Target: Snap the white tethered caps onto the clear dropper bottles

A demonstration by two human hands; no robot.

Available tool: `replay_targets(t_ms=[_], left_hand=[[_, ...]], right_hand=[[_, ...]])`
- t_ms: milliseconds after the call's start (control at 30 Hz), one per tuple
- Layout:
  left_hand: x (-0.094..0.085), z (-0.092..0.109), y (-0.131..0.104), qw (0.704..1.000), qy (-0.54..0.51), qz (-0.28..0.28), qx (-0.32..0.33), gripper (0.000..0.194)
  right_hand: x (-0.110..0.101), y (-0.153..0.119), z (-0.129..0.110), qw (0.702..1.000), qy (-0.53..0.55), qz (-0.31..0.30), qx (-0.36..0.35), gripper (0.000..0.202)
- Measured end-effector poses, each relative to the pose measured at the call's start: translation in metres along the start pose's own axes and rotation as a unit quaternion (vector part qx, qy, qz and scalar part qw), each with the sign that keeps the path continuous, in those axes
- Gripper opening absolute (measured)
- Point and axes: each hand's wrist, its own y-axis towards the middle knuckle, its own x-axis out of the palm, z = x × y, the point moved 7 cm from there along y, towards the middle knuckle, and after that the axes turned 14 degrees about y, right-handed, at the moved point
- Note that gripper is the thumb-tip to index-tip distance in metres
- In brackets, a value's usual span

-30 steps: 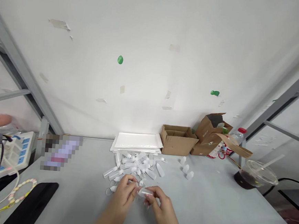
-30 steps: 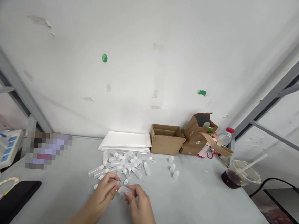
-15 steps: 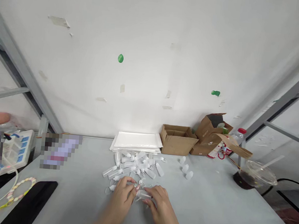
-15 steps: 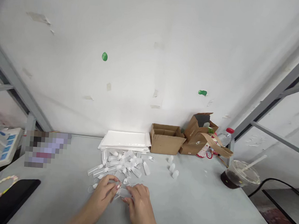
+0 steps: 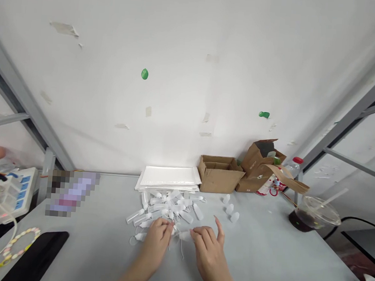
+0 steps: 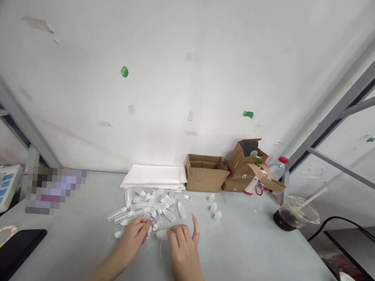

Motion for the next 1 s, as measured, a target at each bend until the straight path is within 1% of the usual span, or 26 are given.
replay_targets(t_ms=[67, 167, 233, 300, 367, 433, 500, 567, 667, 833, 900, 1000], left_hand=[[-0.006, -0.003, 0.002, 0.997, 0.059, 0.045, 0.012, 0.051], [-0.012, -0.004, 0.003, 0.984, 0.145, 0.090, 0.042, 0.033], [-0.015, -0.004, 0.002, 0.979, 0.162, 0.109, 0.050, 0.026], [-0.020, 0.000, -0.002, 0.980, 0.145, 0.119, 0.066, 0.026], [-0.024, 0.010, -0.007, 0.983, 0.114, 0.100, 0.106, 0.025], [-0.024, 0.021, -0.012, 0.983, 0.088, 0.059, 0.149, 0.022], [-0.021, 0.029, -0.017, 0.982, 0.070, 0.021, 0.176, 0.021], [-0.017, 0.033, -0.019, 0.980, 0.053, -0.008, 0.191, 0.025], [-0.012, 0.032, -0.023, 0.978, 0.033, -0.041, 0.201, 0.032], [-0.017, 0.032, -0.032, 0.973, 0.044, -0.068, 0.214, 0.026], [-0.018, 0.036, -0.035, 0.971, 0.056, -0.073, 0.222, 0.025], [-0.016, 0.042, -0.038, 0.970, 0.064, -0.075, 0.222, 0.025]], right_hand=[[-0.003, -0.003, 0.011, 1.000, -0.003, 0.003, 0.031, 0.029], [-0.001, -0.011, 0.028, 0.996, 0.005, -0.024, 0.091, 0.021], [0.003, -0.016, 0.035, 0.992, 0.015, -0.048, 0.114, 0.019], [0.005, -0.019, 0.035, 0.991, 0.025, -0.064, 0.118, 0.019], [0.006, -0.019, 0.030, 0.990, 0.036, -0.073, 0.113, 0.020], [0.007, -0.016, 0.023, 0.990, 0.047, -0.079, 0.105, 0.020], [0.008, -0.013, 0.017, 0.989, 0.059, -0.090, 0.097, 0.022], [0.009, -0.010, 0.013, 0.989, 0.069, -0.100, 0.086, 0.025], [0.009, -0.012, 0.010, 0.990, 0.076, -0.105, 0.052, 0.028], [0.001, -0.024, 0.009, 0.991, 0.055, -0.124, -0.023, 0.029], [-0.003, -0.027, 0.009, 0.991, 0.031, -0.125, -0.038, 0.027], [-0.006, -0.029, 0.009, 0.991, 0.008, -0.122, -0.046, 0.024]])
